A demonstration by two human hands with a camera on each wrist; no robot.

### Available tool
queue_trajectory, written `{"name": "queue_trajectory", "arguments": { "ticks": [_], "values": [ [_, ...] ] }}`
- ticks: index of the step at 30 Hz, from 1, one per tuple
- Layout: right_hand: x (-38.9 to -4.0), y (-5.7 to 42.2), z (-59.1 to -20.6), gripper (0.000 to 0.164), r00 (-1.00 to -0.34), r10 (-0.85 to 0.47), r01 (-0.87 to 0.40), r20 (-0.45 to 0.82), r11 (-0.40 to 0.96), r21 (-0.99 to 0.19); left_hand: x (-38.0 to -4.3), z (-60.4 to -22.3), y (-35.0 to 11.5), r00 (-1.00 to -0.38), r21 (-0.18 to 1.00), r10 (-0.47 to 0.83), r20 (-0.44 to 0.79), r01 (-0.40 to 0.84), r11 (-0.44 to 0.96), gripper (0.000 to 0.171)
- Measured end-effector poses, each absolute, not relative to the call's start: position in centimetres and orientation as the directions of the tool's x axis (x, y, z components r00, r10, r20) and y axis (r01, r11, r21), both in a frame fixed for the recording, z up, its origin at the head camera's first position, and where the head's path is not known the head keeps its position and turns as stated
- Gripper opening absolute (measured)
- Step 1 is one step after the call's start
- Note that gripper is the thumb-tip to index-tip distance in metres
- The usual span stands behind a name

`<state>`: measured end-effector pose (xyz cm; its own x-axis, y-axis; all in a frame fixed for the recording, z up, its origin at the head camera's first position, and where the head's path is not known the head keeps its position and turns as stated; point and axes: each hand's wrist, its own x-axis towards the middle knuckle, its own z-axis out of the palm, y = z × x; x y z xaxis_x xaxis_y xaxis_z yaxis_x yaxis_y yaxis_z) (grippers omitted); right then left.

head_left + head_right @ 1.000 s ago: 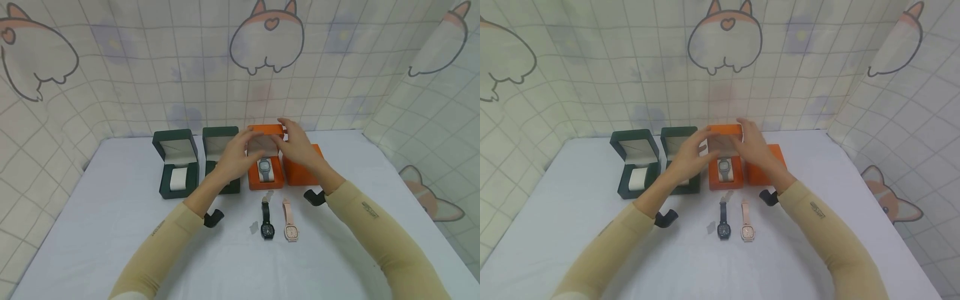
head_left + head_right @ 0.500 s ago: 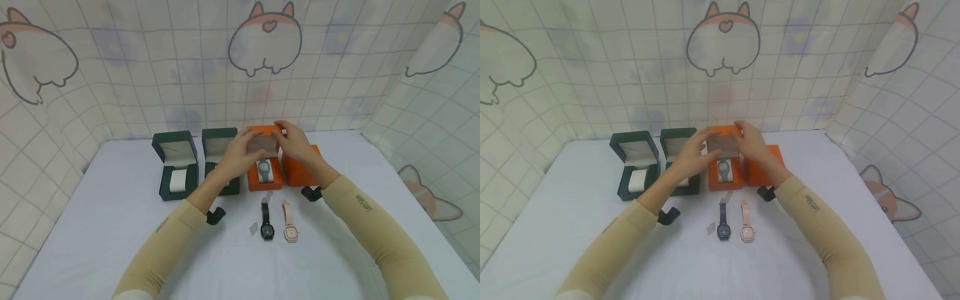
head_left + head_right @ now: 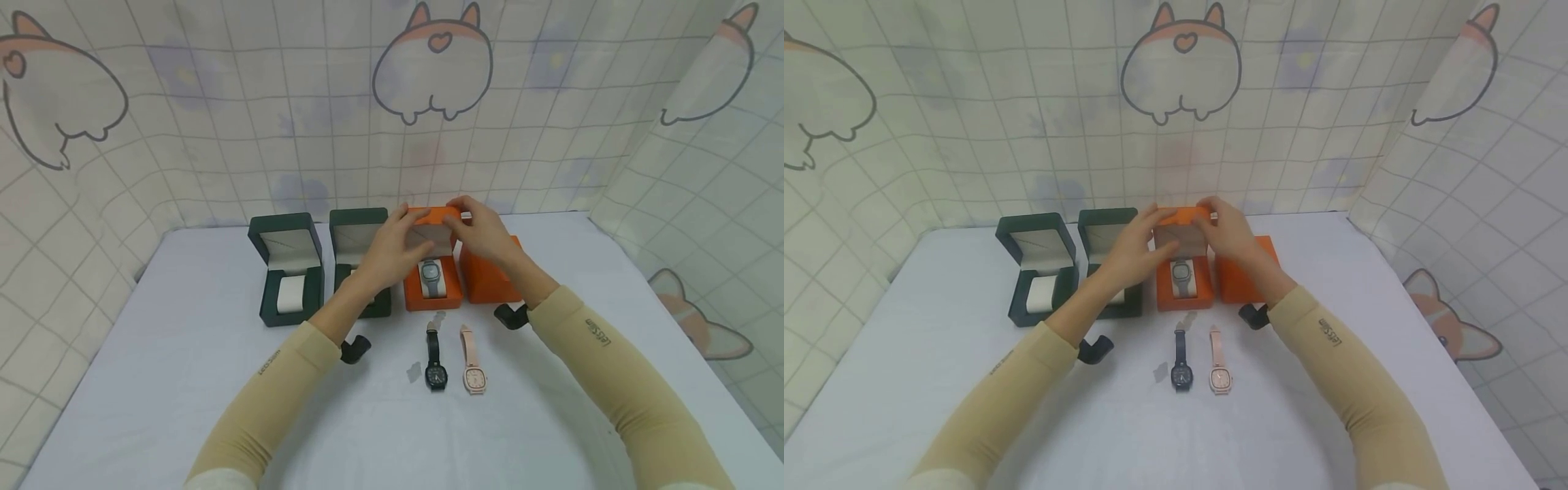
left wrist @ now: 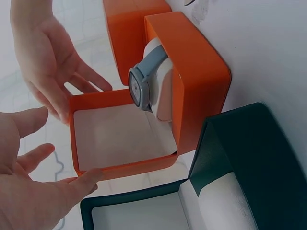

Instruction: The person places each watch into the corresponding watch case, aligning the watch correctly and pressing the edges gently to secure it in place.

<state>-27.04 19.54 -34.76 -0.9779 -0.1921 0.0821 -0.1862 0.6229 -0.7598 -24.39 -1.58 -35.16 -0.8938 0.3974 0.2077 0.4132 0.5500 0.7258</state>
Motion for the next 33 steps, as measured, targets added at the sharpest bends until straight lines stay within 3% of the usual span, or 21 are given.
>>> {"name": "queue_trajectory", "arguments": {
  "ticks": [17, 24, 33],
  "values": [
    [-26.0, 19.9, -35.6, 0.044, -0.977, -0.168, -0.206, 0.128, 0.63, -0.748, -24.8, -35.9, -1.2, -0.903, 0.705, 0.383, 0.196, 0.401, 0.585, 0.063],
    [-25.7, 20.3, -35.3, 0.056, -0.97, -0.222, -0.224, 0.101, 0.65, -0.726, -25.1, -36.5, -1.0, -0.9, 0.691, 0.387, 0.202, 0.411, 0.595, 0.06],
    [-25.8, 20.5, -35.1, 0.043, -0.969, -0.242, -0.19, 0.037, 0.644, -0.741, -25.3, -36.7, -1.0, -0.896, 0.692, 0.378, 0.234, 0.427, 0.582, 0.045]
  ]
}}
